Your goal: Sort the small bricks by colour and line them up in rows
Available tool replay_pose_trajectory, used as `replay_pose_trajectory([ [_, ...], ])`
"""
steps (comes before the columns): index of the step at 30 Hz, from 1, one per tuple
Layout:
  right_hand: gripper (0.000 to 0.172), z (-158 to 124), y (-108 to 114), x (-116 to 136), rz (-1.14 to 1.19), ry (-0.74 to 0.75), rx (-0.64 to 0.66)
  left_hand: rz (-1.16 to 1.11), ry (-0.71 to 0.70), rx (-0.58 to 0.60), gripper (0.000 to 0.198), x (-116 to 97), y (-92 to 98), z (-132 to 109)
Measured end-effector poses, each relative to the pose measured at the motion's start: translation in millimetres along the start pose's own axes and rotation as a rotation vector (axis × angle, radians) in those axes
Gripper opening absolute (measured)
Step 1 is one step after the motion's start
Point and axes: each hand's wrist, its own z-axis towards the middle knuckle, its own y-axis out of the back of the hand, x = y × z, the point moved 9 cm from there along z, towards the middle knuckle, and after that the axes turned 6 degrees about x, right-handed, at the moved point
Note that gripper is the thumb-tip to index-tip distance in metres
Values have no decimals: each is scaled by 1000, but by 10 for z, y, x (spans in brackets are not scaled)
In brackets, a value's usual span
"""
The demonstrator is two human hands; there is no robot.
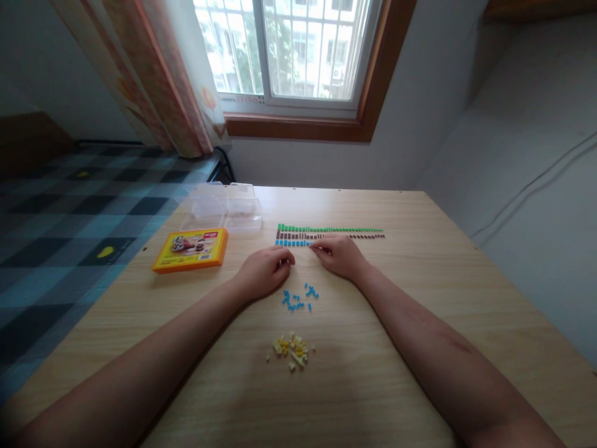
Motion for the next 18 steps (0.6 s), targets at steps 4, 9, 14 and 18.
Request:
replay_pose_trajectory([
  [4,19,-17,-72,60,130,-12,146,-22,-6,100,14,-27,0,1],
  [9,20,-89,-261,25,288,-109,429,-120,-57,260,10,-30,1,-10],
  [14,29,-89,-238,16,309,-112,405,-142,-97,349,12,-48,2,-29],
  [18,31,-63,-168,-23,341,-98,297,-151,-101,403,14,-61,-11,-36],
])
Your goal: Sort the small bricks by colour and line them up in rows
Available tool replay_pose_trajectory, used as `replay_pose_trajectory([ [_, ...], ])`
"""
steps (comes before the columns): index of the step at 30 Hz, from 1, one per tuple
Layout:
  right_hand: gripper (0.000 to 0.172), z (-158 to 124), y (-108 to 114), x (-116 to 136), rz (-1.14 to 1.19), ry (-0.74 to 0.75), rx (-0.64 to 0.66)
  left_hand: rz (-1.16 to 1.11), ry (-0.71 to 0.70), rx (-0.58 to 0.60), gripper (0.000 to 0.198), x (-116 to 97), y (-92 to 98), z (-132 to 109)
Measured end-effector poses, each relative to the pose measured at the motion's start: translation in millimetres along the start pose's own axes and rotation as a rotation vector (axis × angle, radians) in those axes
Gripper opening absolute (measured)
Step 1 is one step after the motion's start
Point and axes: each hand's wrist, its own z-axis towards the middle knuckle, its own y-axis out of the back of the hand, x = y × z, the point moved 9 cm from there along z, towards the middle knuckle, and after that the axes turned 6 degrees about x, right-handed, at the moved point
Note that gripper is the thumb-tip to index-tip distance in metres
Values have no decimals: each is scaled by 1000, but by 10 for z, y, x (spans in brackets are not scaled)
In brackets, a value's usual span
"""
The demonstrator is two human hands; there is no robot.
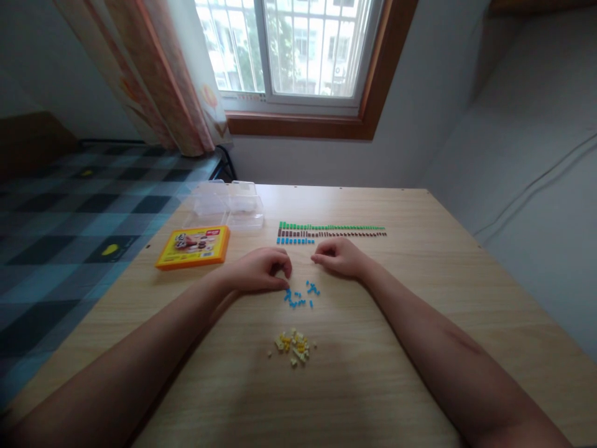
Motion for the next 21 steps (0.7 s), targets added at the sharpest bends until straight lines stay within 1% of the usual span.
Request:
replay_pose_trajectory([
  [3,31,3,15,-50,44,-9,-21,-19,-8,21,17,11,-13,3],
  [6,30,5,28,-71,54,-12,-39,-32,-9,22,15,42,-23,7],
  [13,31,9,66,-80,116,-39,-120,-153,18,-33,12,172,-26,16],
  [15,29,13,65,-77,118,-51,-132,-191,30,-57,13,205,-29,23],
  [18,29,31,53,-113,169,-98,-124,-212,49,-130,17,222,-5,30],
  [21,31,42,68,-179,228,-153,-151,-130,85,-191,14,192,15,28],
])
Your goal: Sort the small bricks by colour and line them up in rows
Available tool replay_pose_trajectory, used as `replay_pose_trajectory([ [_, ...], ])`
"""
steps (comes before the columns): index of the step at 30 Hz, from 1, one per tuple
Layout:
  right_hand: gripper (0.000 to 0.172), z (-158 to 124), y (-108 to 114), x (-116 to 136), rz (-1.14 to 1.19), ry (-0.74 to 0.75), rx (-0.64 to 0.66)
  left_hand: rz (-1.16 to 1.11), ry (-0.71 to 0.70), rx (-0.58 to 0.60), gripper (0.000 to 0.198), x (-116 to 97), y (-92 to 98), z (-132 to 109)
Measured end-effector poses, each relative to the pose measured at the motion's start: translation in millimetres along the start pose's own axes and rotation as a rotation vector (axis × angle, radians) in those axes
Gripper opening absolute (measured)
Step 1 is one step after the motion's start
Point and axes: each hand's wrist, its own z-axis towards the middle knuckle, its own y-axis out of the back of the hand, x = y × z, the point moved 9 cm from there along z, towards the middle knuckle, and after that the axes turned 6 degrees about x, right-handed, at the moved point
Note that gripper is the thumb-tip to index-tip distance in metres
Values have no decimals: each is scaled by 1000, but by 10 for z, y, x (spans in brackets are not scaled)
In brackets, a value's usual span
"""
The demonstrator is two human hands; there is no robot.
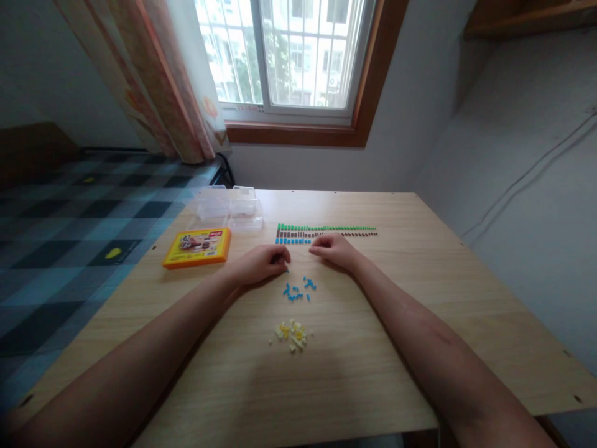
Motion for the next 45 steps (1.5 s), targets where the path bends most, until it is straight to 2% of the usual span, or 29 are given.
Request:
replay_pose_trajectory([
  [4,32,-43,11,-95,93,-72,-60,145,35,-71,12,-64,21,-20],
  [7,31,-159,-30,-87,134,-64,-75,188,42,-78,18,-95,17,-25],
  [13,31,-433,-136,155,-32,121,-70,170,16,-16,20,-101,5,-14],
  [16,34,-513,-228,296,-148,225,-10,127,-17,28,23,-114,-2,-28],
  [18,39,-546,-272,360,-209,270,29,124,-26,48,27,-125,-3,-41],
  [24,73,-611,-405,416,-428,348,172,164,-45,141,34,-172,-35,-56],
  [27,77,-620,-462,395,-475,363,223,160,-67,182,34,-200,-43,-60],
  [31,83,-598,-483,349,-530,348,216,152,-104,216,37,-227,-58,-71],
  [38,89,-625,-438,316,-508,320,258,138,-75,211,37,-190,-47,-73],
  [41,84,-612,-381,279,-487,296,209,112,-56,200,33,-160,-24,-69],
  [45,75,-492,-267,194,-547,219,-18,97,-62,209,27,-141,-31,-57],
])
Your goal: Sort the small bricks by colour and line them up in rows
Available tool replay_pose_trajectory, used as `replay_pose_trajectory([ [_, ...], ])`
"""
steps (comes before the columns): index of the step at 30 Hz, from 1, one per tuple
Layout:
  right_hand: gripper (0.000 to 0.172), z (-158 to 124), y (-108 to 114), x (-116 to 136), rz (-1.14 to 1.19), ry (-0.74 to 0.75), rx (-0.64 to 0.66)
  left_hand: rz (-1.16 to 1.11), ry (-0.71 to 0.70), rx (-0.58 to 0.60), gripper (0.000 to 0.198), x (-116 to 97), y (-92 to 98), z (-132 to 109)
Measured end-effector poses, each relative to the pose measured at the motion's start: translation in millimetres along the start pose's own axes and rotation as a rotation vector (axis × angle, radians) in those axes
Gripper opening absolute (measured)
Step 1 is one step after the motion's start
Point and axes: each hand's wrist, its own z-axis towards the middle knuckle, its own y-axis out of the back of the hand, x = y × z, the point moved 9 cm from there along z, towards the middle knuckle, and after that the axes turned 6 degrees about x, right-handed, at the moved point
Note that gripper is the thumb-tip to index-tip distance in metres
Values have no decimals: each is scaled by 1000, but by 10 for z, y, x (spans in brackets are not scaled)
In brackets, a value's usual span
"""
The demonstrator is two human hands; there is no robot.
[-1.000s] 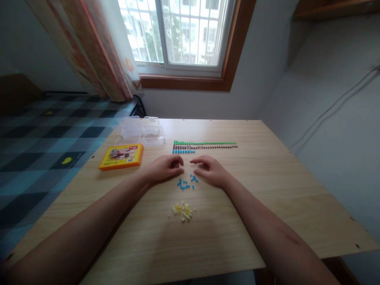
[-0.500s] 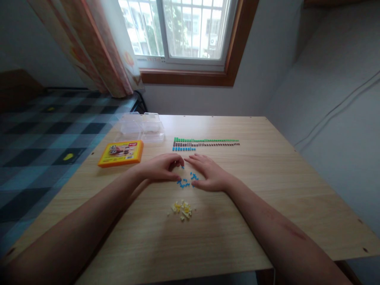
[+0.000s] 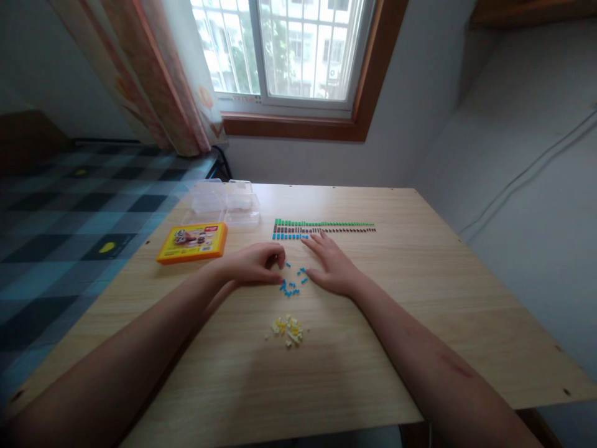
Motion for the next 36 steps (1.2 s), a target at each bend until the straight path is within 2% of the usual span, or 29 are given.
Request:
replay_pose_trajectory([
  [5,65,93,35,-46,-83,-60,-151,8,5,-1,25,-20,-6,6],
  [9,36,30,152,-17,-33,-29,-218,33,35,-48,19,-23,22,-8],
  [11,28,-10,201,18,-22,8,-225,30,38,-82,19,-24,36,-12],
  [15,33,-53,278,70,-63,57,-246,40,4,-130,32,-35,27,-1],
  [20,40,-52,278,112,-112,94,-224,81,-42,-201,27,-33,39,6],
  [26,51,-49,172,218,-137,152,-122,6,-92,-243,26,-26,91,-8],
  [31,51,-39,96,171,-165,130,-59,37,-112,-236,30,-25,63,-5],
  [36,50,-26,110,124,-178,132,-83,83,-98,-267,35,-2,45,9],
])
